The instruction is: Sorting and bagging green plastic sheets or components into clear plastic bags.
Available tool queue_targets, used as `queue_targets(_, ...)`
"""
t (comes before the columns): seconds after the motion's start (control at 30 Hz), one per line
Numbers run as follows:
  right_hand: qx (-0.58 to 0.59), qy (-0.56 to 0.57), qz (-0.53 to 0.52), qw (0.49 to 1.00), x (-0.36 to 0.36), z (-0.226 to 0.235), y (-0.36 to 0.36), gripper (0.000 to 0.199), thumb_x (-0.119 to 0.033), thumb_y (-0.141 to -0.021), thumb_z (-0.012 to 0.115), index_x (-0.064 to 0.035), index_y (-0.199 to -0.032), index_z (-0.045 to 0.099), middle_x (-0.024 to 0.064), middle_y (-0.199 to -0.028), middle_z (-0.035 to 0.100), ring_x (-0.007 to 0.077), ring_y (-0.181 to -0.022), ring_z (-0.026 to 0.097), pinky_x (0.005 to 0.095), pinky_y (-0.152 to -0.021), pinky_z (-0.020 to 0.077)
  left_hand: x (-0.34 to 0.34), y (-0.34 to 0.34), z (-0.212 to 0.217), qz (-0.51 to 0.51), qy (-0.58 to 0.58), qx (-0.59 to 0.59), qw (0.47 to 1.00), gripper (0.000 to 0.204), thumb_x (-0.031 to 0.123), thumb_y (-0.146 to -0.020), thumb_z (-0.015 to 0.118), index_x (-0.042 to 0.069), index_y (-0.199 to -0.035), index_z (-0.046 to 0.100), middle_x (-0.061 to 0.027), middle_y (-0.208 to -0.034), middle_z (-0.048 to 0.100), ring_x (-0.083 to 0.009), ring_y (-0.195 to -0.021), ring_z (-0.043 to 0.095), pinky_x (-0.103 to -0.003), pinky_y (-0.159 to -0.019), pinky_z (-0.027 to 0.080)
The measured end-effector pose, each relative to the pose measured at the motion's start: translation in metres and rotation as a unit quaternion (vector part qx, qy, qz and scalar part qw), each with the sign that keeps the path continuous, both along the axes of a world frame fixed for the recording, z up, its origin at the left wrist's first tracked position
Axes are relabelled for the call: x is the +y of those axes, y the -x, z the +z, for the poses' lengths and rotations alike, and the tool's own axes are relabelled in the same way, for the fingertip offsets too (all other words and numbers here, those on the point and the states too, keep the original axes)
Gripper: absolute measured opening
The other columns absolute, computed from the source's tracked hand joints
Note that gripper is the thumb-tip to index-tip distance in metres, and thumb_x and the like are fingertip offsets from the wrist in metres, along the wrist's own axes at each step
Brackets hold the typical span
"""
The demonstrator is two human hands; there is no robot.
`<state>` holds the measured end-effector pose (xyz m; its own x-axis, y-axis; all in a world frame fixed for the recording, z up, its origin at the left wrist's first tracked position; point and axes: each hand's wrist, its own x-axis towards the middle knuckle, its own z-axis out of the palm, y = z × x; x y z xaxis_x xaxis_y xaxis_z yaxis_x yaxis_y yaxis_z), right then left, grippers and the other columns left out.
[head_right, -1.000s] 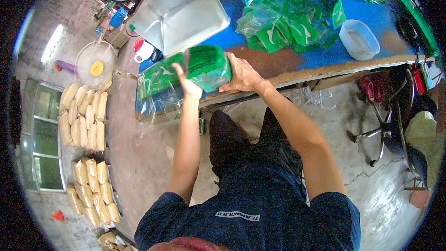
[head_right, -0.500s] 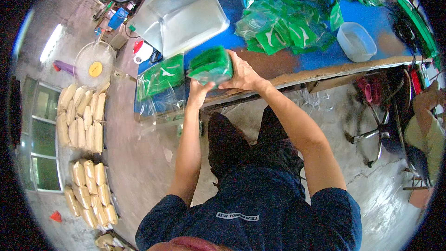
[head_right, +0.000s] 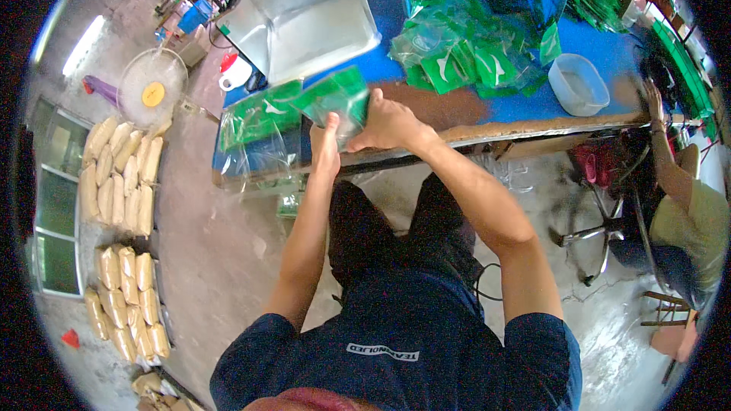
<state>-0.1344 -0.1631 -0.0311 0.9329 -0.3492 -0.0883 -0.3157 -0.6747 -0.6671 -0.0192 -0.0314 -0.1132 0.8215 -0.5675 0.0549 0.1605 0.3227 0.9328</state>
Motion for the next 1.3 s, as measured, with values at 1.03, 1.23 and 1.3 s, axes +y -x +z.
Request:
queue_targets(1.03, -0.317, -0.422, -0.055, 0.848, -0.016, -0.043, 0.045, 0.065, -0.054, -0.097, 0.048, 0.0014, -0.131, 0.053, 0.0133, -0.122, 0.063, 0.0213, -0.113, 0.059, 0.0366, -0.103, 0.043, 0.06, 0.096, -0.012, -0.24, 0.268, 0.51, 0.781, 0.048, 0.044, -0.088, 0.063, 0.012, -0.123, 0.063, -0.0106, -0.125, 0.065, -0.0307, -0.112, 0.062, -0.047, -0.089, 0.052)
queue_targets(1.23, -0.286, -0.266, -0.024, 0.92, 0.043, -0.039, 0.127, 0.038, -0.017, -0.071, 0.089, -0.0032, -0.097, 0.065, 0.0032, -0.093, 0.067, 0.0125, -0.088, 0.063, 0.0284, -0.081, 0.0516, 0.066, 0.088, -0.03, -0.266, 0.296, 0.446, 0.802, 0.048, 0.037, -0.091, 0.06, 0.007, -0.129, 0.057, -0.0156, -0.118, 0.063, -0.0303, -0.103, 0.061, -0.046, -0.089, 0.05)
queue_targets(1.3, -0.298, -0.255, -0.025, 0.92, 0.05, -0.034, 0.128, 0.031, -0.02, -0.074, 0.087, -0.0024, -0.09, 0.066, 0.0048, -0.085, 0.068, 0.0134, -0.08, 0.065, 0.0297, -0.075, 0.0542, 0.064, 0.088, -0.035, -0.262, 0.301, 0.492, 0.774, 0.048, 0.036, -0.092, 0.06, 0.007, -0.129, 0.057, -0.0167, -0.12, 0.062, -0.0308, -0.107, 0.06, -0.049, -0.092, 0.049)
